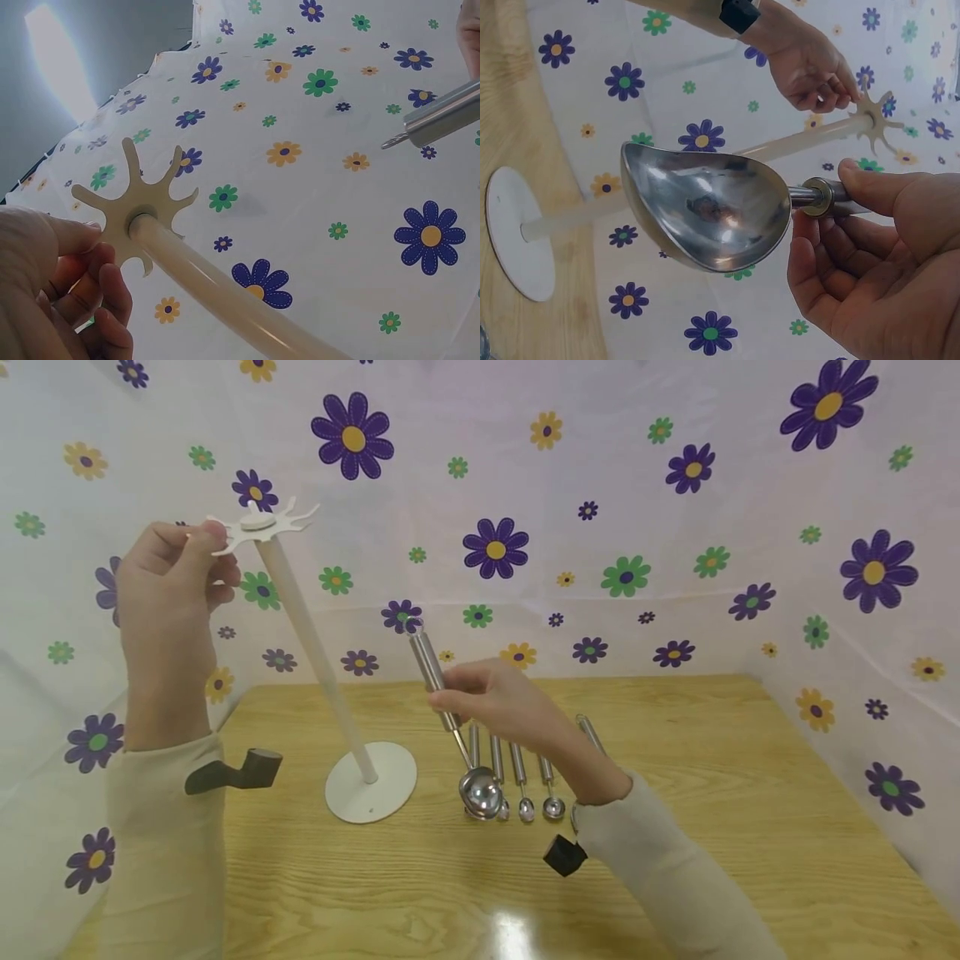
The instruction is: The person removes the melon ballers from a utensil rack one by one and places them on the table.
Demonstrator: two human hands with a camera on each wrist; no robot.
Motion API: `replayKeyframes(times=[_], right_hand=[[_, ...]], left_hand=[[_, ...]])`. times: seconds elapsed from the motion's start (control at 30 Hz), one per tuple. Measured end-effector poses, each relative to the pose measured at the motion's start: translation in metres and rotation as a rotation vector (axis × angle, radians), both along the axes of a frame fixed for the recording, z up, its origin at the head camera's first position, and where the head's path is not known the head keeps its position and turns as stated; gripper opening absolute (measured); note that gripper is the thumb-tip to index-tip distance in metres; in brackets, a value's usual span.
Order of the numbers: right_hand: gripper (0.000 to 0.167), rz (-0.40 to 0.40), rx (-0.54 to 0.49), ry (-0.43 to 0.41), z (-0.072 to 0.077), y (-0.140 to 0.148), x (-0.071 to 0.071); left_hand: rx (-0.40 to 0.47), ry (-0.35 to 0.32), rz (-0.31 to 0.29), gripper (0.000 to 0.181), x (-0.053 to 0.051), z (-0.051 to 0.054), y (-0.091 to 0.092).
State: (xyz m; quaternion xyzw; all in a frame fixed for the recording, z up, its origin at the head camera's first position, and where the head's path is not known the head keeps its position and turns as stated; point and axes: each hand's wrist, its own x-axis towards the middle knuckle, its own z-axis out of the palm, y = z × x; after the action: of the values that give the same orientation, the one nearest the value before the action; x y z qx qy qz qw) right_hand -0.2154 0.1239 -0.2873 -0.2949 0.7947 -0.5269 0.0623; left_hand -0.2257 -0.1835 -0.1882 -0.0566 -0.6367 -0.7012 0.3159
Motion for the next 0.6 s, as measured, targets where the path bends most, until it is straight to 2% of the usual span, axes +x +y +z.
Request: replayKeyframes(times=[0.37, 0.6], right_hand=[[0.020, -0.057, 0.042, -0.034, -0.019, 0.028, -0.004], [0.031, -0.122, 0.062, -0.090, -0.028, 0.044, -0.004]], left_hand=[[0.015, 0.005, -0.006, 0.023, 0.002, 0.001, 0.002], [0.021, 0.008, -0.013, 0.021, 0.002, 0.000, 0.002]])
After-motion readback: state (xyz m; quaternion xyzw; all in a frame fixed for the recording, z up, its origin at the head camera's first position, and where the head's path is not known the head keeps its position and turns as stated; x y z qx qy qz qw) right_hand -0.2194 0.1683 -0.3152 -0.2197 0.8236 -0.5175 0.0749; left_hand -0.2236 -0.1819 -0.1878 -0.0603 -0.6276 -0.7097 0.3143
